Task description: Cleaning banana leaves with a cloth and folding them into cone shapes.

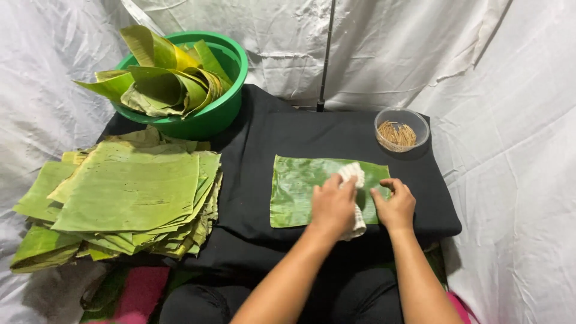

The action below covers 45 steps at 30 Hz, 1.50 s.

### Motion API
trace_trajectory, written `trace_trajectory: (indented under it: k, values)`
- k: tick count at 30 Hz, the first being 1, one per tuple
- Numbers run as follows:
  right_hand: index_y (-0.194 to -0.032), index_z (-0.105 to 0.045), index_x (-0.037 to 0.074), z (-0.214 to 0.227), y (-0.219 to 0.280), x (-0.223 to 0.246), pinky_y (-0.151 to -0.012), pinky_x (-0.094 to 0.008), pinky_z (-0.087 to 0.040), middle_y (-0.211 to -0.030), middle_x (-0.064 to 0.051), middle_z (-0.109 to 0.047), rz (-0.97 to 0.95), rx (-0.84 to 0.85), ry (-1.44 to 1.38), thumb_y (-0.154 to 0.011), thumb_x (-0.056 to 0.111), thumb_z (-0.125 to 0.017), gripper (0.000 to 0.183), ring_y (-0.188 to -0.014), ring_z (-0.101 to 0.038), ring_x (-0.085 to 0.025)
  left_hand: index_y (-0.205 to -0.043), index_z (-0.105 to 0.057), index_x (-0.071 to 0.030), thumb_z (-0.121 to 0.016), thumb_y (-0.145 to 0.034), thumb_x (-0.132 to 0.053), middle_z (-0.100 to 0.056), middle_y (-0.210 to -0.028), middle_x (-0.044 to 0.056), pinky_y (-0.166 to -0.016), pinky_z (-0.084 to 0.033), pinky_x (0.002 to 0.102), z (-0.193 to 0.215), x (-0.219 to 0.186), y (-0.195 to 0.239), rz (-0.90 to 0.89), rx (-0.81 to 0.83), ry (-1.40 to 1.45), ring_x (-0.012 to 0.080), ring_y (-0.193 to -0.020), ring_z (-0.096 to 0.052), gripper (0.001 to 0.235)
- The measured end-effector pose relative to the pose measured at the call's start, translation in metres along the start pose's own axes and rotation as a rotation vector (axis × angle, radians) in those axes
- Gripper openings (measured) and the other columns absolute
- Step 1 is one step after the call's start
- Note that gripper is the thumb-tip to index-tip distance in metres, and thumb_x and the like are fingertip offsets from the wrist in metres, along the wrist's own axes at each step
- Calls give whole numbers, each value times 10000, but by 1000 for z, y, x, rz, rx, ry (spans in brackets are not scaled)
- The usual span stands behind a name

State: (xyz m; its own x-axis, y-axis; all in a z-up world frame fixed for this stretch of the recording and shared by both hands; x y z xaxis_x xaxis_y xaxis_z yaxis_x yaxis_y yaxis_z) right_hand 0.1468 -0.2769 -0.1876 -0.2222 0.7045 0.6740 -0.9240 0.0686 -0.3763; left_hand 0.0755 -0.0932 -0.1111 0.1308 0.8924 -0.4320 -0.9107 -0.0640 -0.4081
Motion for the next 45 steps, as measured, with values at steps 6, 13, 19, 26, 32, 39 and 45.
trace_trajectory:
  k: [6,13,19,26,32,39,45]
  values:
    - [-923,-777,234,-2,0,0,-813,-359,-561,-854,-12,-722,-19,-20,44,-837,192,-794,97,-879,-719,-239,-1357,-645,-85,-548,-976,-315,-605,-1192,197,-860,-410,527,-36,11,9,55,204,-83,415,-1038,-601,455]
    - [-931,-791,234,2,4,4,-781,-372,-552,-839,-31,-707,-33,-2,24,-857,208,-778,79,-842,-704,-261,-1376,-643,-44,-550,-974,-282,-646,-1215,260,-824,-478,533,22,94,41,142,191,-251,449,-1055,-646,477]
    - [-917,-799,217,4,4,10,-760,-377,-557,-811,-45,-706,-34,-16,9,-839,179,-788,87,-819,-712,-281,-1368,-640,-22,-551,-985,-237,-583,-1141,223,-781,-501,490,58,157,54,243,163,-302,452,-1022,-625,448]
    - [-921,-807,206,0,1,2,-755,-382,-574,-822,-44,-716,-30,-4,32,-816,175,-784,112,-836,-724,-282,-1172,-766,-84,-540,-890,-172,-636,-870,198,-615,-474,499,48,25,6,-129,-317,-232,400,-803,-645,371]
    - [-932,-797,200,-5,1,-4,-772,-414,-584,-833,-59,-706,-64,-28,58,-807,148,-739,147,-852,-721,-316,-1254,-687,-40,-474,-919,-207,-588,-998,165,-684,-404,466,-41,-35,12,-149,-16,-82,377,-896,-564,430]
    - [-924,-806,214,-2,0,0,-750,-387,-577,-816,-39,-708,-33,11,76,-822,196,-774,109,-822,-720,-279,-1315,-671,-1,-703,-879,-409,-653,-1144,274,-782,-492,510,-27,18,22,-38,51,-140,420,-1003,-641,597]
    - [-917,-802,208,2,2,5,-768,-379,-578,-820,-30,-714,-18,-7,36,-831,191,-784,90,-848,-726,-272,-1280,-710,-43,-541,-962,-187,-696,-1157,279,-759,-510,507,41,122,46,114,20,-392,416,-1016,-695,388]
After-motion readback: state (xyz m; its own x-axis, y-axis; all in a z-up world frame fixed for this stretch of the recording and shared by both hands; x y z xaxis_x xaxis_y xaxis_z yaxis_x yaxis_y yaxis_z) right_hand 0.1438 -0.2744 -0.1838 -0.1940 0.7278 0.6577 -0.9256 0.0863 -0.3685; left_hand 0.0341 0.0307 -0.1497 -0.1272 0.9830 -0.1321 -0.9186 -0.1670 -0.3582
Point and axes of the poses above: each hand's wrist, its own y-axis away from the middle knuckle, its own z-axis out of the back of the hand, x = y × z, the point moved 3 cm from there along -y, towards the middle knuckle
